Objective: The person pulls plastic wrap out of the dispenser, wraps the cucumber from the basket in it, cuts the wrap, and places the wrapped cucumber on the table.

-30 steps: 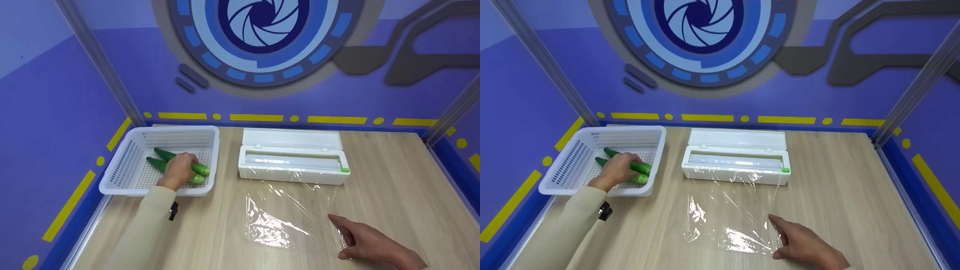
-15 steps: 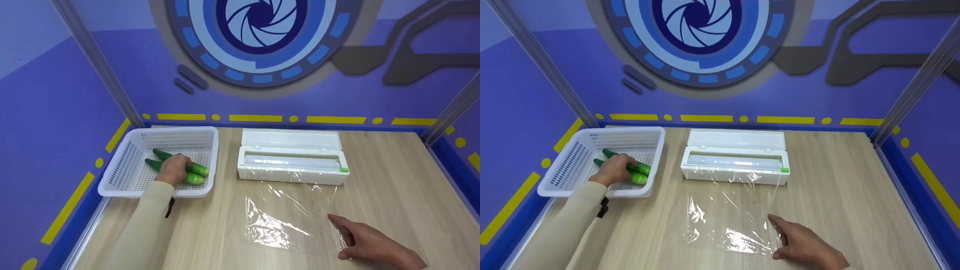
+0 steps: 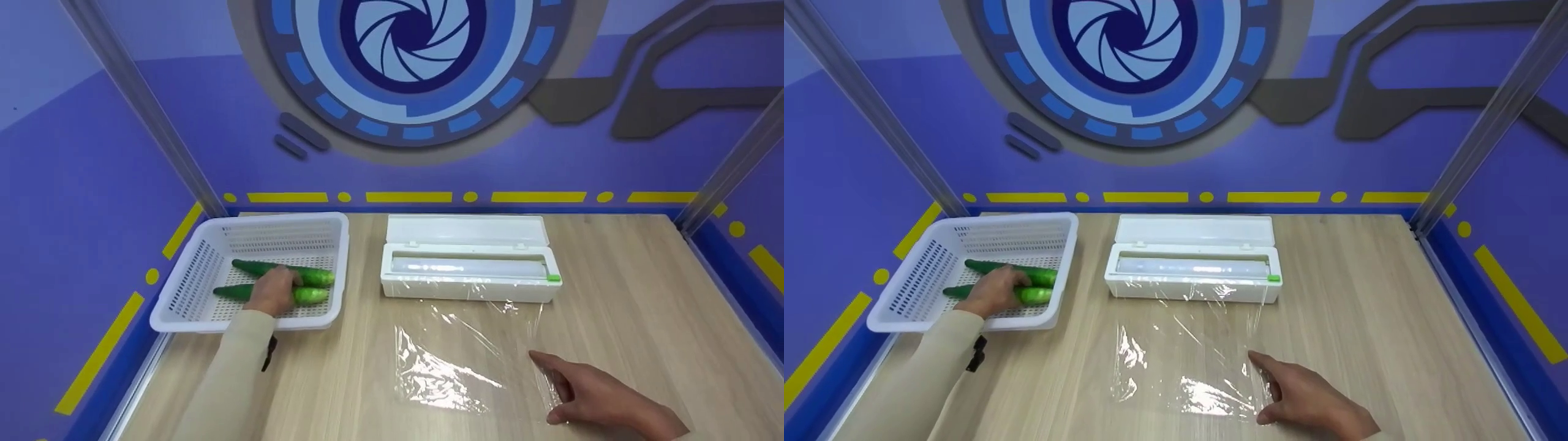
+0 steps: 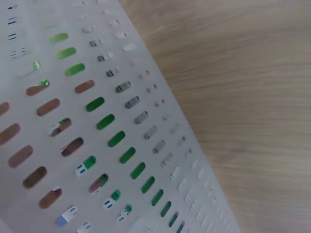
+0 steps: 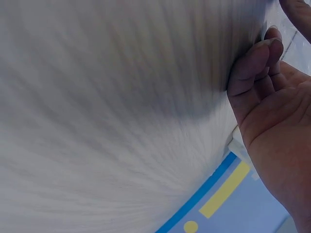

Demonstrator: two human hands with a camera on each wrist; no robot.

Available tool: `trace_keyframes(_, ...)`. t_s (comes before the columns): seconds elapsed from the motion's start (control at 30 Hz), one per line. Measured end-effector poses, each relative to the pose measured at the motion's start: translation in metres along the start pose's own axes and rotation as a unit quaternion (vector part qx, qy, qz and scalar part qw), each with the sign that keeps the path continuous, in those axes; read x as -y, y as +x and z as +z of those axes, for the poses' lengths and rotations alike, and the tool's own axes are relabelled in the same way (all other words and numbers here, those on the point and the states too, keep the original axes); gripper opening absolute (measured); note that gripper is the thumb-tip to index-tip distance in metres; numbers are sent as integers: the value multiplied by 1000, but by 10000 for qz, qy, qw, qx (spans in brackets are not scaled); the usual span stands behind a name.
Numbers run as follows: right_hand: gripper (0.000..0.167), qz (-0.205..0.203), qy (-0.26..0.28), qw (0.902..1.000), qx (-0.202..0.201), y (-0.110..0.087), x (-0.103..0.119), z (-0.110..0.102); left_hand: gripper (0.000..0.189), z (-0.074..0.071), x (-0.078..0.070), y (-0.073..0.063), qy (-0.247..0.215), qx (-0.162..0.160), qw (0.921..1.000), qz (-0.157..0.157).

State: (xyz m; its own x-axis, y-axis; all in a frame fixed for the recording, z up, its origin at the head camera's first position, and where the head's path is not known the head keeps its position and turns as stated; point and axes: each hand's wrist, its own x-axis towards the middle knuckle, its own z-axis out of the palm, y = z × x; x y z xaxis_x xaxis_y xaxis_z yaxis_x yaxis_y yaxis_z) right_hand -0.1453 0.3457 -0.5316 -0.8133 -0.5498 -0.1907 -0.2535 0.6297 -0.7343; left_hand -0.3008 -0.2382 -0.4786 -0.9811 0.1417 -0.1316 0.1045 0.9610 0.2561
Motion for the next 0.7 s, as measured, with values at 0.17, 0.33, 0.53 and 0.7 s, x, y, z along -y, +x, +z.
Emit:
trace_keyframes(0.17, 101, -75, -82, 9999, -39, 0, -1, 0, 40, 3, 4, 0, 70, 116, 9999, 31)
trace_keyframes(0.33, 100, -177, -129, 9997, -58, 0, -1, -1, 41, 2, 7, -1, -25, -26, 9999, 140)
trace_keyframes(0.53, 100, -132, -98, 9999, -41, 1, -1, 0, 37, -5, 7, -1, -411, -380, 9984, 57)
trace_keyframes(0.7, 100, -105, -57, 9999, -39, 0, 0, -1, 38, -13, 4, -5, -705, -755, 9945, 192)
